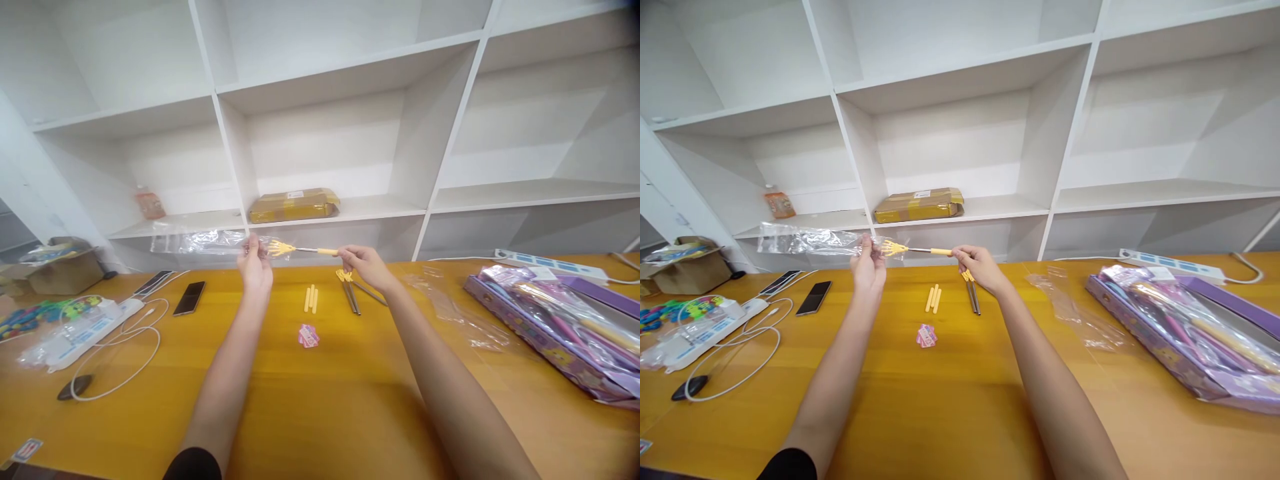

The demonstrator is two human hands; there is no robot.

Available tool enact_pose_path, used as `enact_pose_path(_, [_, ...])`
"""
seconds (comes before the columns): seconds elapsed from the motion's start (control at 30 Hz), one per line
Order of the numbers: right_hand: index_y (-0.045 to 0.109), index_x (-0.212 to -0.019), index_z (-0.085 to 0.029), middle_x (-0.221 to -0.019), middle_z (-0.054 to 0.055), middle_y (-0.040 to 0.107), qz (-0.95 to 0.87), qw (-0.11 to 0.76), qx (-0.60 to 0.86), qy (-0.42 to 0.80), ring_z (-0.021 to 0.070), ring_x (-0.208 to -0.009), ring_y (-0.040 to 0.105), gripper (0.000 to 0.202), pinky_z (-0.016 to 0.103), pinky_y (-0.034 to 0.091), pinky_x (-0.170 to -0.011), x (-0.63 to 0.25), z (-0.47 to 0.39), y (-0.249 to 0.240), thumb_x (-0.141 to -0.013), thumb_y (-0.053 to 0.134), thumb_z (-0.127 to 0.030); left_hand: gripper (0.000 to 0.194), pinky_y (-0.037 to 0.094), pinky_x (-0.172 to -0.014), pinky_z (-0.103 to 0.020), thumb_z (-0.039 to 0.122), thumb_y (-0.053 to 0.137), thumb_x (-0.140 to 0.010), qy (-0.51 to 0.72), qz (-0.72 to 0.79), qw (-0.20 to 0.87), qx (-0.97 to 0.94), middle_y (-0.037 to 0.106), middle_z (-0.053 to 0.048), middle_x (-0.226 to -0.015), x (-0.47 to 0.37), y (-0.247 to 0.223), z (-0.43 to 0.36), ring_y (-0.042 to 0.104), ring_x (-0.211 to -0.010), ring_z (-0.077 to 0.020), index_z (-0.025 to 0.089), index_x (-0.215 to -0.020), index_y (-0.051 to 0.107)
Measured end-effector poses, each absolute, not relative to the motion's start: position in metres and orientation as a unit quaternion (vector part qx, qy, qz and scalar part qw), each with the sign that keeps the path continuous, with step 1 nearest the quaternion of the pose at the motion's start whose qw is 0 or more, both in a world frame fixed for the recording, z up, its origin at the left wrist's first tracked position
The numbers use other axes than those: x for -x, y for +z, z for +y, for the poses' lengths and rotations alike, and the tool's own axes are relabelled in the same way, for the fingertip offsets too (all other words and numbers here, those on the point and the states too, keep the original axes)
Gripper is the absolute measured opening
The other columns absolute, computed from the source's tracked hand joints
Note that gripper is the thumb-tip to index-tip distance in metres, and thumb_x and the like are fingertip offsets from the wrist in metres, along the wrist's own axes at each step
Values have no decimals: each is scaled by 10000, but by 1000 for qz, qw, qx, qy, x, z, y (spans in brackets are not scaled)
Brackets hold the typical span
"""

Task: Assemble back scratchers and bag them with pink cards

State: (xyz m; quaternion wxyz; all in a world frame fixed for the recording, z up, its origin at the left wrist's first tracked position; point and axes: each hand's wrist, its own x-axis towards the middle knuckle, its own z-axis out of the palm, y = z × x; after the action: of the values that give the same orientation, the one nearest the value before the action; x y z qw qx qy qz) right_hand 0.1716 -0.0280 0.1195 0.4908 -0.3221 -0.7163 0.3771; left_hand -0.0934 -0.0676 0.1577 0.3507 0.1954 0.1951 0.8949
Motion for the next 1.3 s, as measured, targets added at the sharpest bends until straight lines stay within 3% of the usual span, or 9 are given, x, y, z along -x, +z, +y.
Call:
enact_pose_path(0.17, [737, -918, -185, -620, -17, 556, -705, 505, 324, 377, 165, -646, 550, 526, 302, 464, -670, -170, -27, 119, -871, 691, -707, 394, 552, -744, -229, 266, 1017, -741, 875, 208, 376, -223, 753, 3, -878, 77, 149, -65, 726, -790, -104, 177, -908, 671])
enact_pose_path(0.4, [750, -925, -186, -610, -12, 569, -691, 529, 335, 361, 173, -639, 565, 486, 299, 453, -646, -170, -27, 120, -855, 710, -666, 464, 551, -760, -240, 311, 1065, -640, 865, 198, 371, -275, 761, -6, -896, 69, 146, -67, 727, -797, -108, 163, -929, 733])
enact_pose_path(0.6, [789, -969, -178, -633, -6, 578, -712, 524, 314, 345, 172, -622, 549, 476, 307, 443, -638, -158, -33, 120, -907, 677, -636, 410, 577, -826, -267, 347, 1047, -674, 847, 206, 391, -296, 787, -40, -927, 47, 135, -70, 734, -822, -123, 153, -902, 768])
enact_pose_path(0.7, [808, -1111, -179, -669, -6, 567, -730, 508, 307, 339, 169, -615, 512, 524, 313, 423, -630, -145, -37, 118, -960, 630, -648, 398, 582, -897, -302, 357, 1046, -672, 835, 211, 412, -298, 796, -61, -946, 32, 127, -72, 753, -896, -156, 146, -877, 778])
enact_pose_path(0.77, [755, -1320, -188, -714, -10, 562, -742, 502, 300, 328, 174, -640, 504, 569, 317, 429, -654, -135, -42, 115, -997, 609, -634, 413, 576, -930, -317, 358, 1054, -656, 824, 210, 430, -305, 796, -56, -953, 23, 121, -74, 757, -931, -166, 151, -904, 798])
enact_pose_path(0.83, [606, -1532, -201, -773, -10, 570, -748, 507, 292, 312, 183, -683, 516, 637, 326, 455, -704, -125, -47, 113, -1031, 597, -595, 437, 572, -922, -312, 375, 1062, -637, 810, 206, 449, -314, 789, -48, -939, 16, 118, -78, 750, -924, -161, 152, -916, 810])
enact_pose_path(0.97, [363, -1682, -212, -863, -2, 589, -756, 508, 280, 303, 195, -752, 549, 723, 341, 491, -773, -115, -57, 114, -1068, 579, -525, 442, 568, -888, -289, 388, 1061, -637, 797, 204, 466, -325, 783, -49, -927, 10, 118, -83, 736, -884, -145, 146, -910, 812])
enact_pose_path(1.1, [467, -1571, -229, -872, -18, 561, -742, 500, 254, 368, 160, -687, 526, 628, 313, 488, -681, -122, -62, 122, -1049, 618, -542, 390, 573, -906, -295, 364, 1039, -685, 815, 191, 449, -312, 779, -41, -914, 23, 129, -82, 741, -885, -147, 157, -907, 794])
enact_pose_path(1.3, [669, -1144, -226, -886, 8, 669, -727, 484, 226, 431, 134, -668, 564, 413, 315, 537, -706, -133, -60, 134, -931, 744, -571, 337, 577, -898, -285, 310, 1017, -734, 825, 188, 455, -278, 774, -38, -919, 41, 142, -81, 748, -886, -139, 157, -906, 770])
